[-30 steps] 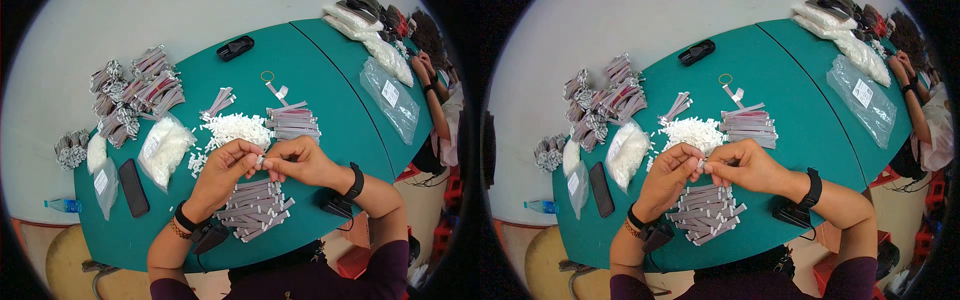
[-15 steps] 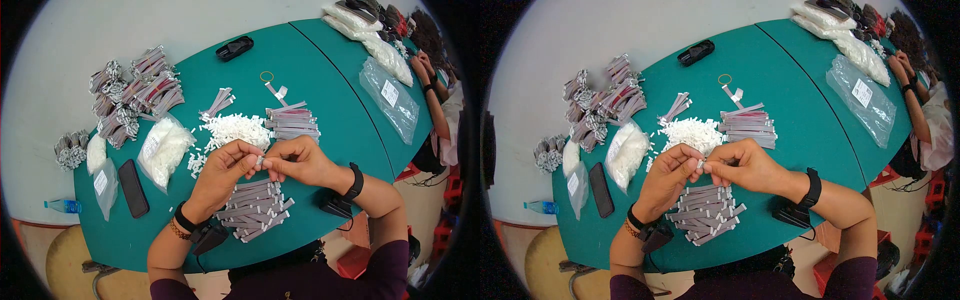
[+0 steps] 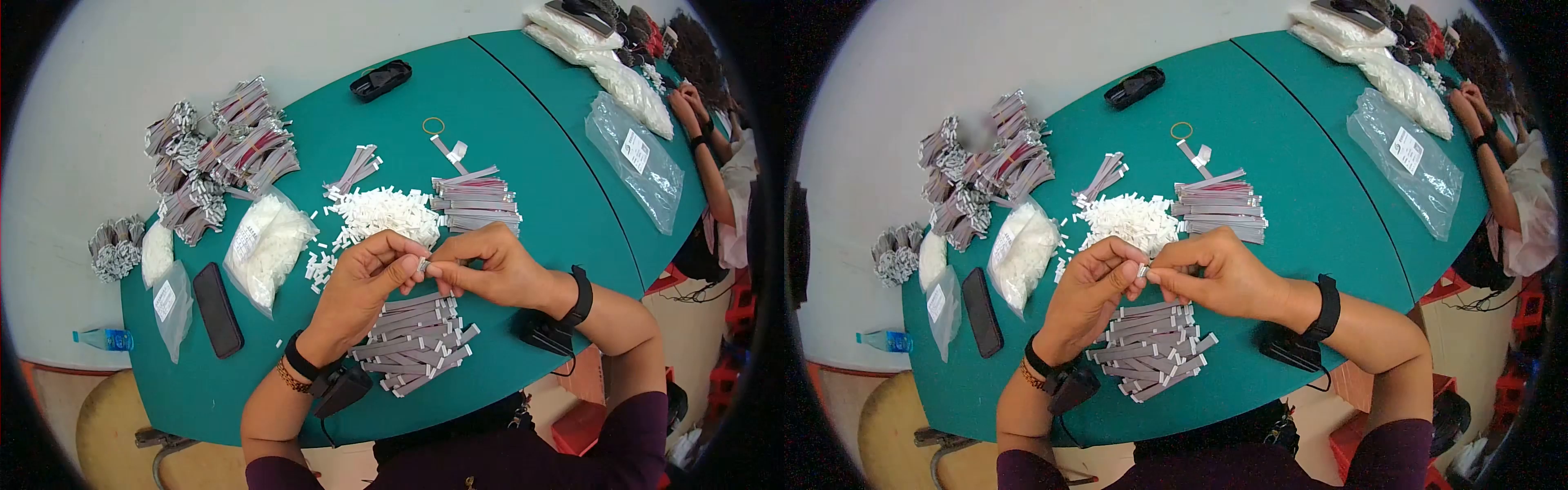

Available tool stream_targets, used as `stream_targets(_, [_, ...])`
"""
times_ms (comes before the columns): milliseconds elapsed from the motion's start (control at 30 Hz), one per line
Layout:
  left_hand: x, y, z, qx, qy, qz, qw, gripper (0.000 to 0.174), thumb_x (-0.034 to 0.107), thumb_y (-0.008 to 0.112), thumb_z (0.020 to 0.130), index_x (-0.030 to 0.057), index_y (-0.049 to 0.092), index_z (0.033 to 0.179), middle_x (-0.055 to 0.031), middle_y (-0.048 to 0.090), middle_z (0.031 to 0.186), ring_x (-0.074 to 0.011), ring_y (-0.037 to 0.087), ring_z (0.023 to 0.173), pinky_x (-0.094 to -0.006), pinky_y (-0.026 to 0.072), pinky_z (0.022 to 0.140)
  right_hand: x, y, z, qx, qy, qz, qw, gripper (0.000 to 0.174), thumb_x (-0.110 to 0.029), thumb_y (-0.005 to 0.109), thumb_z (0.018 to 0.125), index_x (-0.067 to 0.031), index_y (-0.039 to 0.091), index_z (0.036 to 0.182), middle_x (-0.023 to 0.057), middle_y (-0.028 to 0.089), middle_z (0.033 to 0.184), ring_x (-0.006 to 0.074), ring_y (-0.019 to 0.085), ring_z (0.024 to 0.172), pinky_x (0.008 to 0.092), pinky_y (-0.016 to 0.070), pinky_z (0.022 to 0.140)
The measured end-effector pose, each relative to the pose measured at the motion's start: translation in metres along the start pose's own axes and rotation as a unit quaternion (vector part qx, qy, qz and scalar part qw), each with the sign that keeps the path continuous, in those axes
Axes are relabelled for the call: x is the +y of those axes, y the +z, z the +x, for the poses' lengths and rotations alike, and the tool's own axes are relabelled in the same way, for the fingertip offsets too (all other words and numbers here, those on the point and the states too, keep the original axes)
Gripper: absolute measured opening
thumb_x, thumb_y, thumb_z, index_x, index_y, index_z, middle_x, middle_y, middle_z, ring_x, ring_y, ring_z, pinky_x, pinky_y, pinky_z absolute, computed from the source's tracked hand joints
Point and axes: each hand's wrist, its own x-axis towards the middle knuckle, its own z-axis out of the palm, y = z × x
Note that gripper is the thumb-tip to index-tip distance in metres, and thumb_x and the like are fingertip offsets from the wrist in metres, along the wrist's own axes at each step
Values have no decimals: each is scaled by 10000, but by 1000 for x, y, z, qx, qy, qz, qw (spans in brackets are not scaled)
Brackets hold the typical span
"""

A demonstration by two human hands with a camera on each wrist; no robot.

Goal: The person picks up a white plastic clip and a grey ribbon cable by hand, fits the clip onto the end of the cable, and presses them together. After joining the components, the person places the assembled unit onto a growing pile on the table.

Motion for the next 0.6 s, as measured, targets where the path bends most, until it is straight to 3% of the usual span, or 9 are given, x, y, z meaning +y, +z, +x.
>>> stream_targets(400, [1, 2, -1, 2, -2, 3, 1000, 153, 115, 567, 890, -1, 583, 989, -29, 586, 834, -73, 514, 752, -209, 411, 673, 6, 1, 1, 39, -120, -113, 985, 146, -107, 577, 858, -14, 624, 757, 52, 592, 609, 102, 550, 515, 250, 404, 461])
stream_targets(600, [0, 1, 0, 3, 2, 3, 1000, 151, 105, 582, 880, -4, 589, 985, -34, 596, 848, -70, 504, 735, -205, 411, 664, 2, -1, 0, 6, -40, -58, 997, 167, -126, 573, 872, -8, 626, 766, 18, 591, 606, 56, 538, 533, 230, 401, 461])
